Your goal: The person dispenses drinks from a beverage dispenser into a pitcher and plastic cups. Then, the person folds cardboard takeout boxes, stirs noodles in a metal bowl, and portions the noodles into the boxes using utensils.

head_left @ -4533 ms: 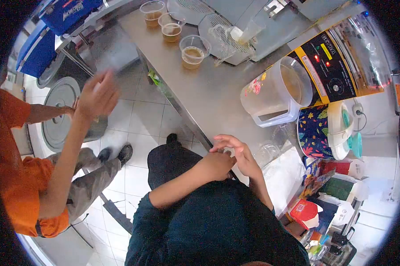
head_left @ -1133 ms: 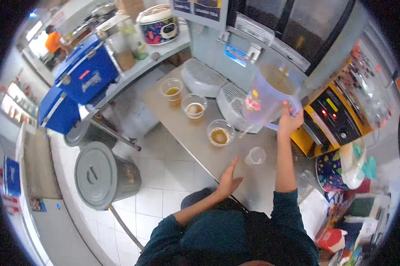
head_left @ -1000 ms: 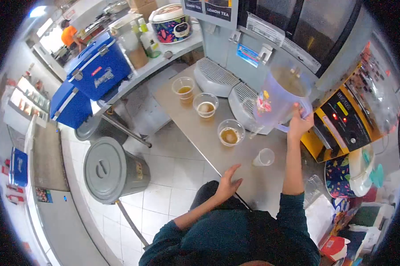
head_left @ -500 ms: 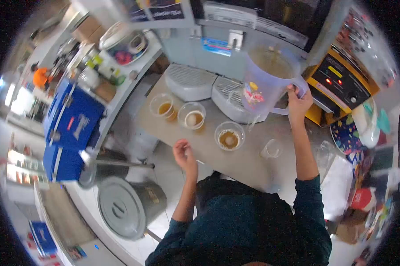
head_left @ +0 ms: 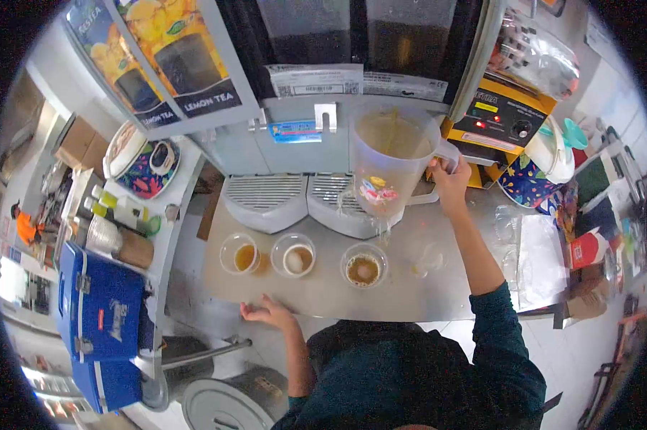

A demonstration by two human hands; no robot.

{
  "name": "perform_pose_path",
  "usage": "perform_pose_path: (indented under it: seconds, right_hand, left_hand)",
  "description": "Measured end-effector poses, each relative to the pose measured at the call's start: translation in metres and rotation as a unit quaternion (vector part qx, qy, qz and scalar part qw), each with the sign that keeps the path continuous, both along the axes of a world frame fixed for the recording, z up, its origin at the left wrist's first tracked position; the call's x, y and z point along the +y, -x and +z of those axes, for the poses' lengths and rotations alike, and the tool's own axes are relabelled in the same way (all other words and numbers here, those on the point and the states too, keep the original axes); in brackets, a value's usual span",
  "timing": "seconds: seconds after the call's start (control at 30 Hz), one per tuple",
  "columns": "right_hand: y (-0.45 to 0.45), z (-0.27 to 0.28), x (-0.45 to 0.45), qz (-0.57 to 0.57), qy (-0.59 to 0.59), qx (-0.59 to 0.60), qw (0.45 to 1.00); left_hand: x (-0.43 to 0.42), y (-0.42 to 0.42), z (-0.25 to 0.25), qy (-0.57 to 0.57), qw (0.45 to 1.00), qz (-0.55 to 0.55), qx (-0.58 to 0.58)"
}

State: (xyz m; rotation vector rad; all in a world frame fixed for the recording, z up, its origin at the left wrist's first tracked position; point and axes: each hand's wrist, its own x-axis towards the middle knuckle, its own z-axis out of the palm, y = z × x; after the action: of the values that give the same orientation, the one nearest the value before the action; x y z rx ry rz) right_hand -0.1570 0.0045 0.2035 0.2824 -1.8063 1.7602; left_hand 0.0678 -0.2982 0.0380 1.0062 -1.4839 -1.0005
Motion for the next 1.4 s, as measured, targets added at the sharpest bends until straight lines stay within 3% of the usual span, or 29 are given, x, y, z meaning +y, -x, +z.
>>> perform_pose_path:
  seconds: [0.03,0.1,0.2,0.33,0.43,0.53,0.63,0.93,1.03,1.13,1.17,1.27,1.4]
  right_hand:
    - [-0.003,0.003,-0.001,0.001,0.007,0.000,1.000]
    - [-0.007,0.009,-0.005,0.005,0.019,-0.002,1.000]
    - [0.000,0.002,0.002,-0.051,-0.076,0.006,0.996]
    - [-0.004,0.005,0.001,-0.034,-0.050,-0.014,0.998]
    - [-0.008,0.010,-0.002,-0.027,-0.041,-0.020,0.999]
    - [-0.008,0.010,-0.003,0.013,0.003,-0.023,1.000]
    - [-0.003,0.001,0.006,-0.013,-0.066,0.004,0.998]
    - [-0.011,0.009,0.000,-0.013,-0.036,-0.023,0.999]
    - [-0.009,0.004,0.003,-0.016,-0.016,-0.035,0.999]
    - [-0.007,0.002,0.005,-0.052,-0.017,-0.028,0.998]
    - [-0.007,0.001,0.007,-0.044,-0.023,-0.032,0.998]
    - [-0.009,0.002,0.010,-0.024,-0.023,-0.039,0.999]
    - [-0.008,0.002,0.006,-0.028,-0.013,-0.027,0.999]
  left_hand:
    - [-0.006,0.000,-0.004,-0.015,0.998,-0.025,0.050]
    - [-0.018,-0.002,-0.013,-0.005,0.999,-0.027,0.027]
    - [-0.029,-0.003,-0.019,0.000,0.999,-0.038,0.035]
    - [-0.029,0.005,-0.002,-0.062,0.990,-0.052,0.116]
    - [-0.039,0.004,-0.015,0.060,0.997,-0.032,-0.029]
    - [-0.035,0.003,-0.006,0.080,0.992,-0.022,-0.098]
    - [-0.035,0.004,-0.002,0.077,0.988,-0.024,-0.130]
    - [-0.041,0.007,-0.013,0.101,0.989,-0.047,-0.103]
    - [-0.044,0.001,-0.014,0.118,0.976,-0.054,-0.175]
    - [-0.040,0.005,-0.006,0.089,0.982,-0.062,-0.156]
    - [-0.038,0.007,-0.006,0.058,0.991,-0.079,-0.092]
    - [-0.039,0.007,-0.003,0.082,0.984,-0.078,-0.138]
    - [-0.041,0.006,-0.008,0.054,0.989,-0.081,-0.114]
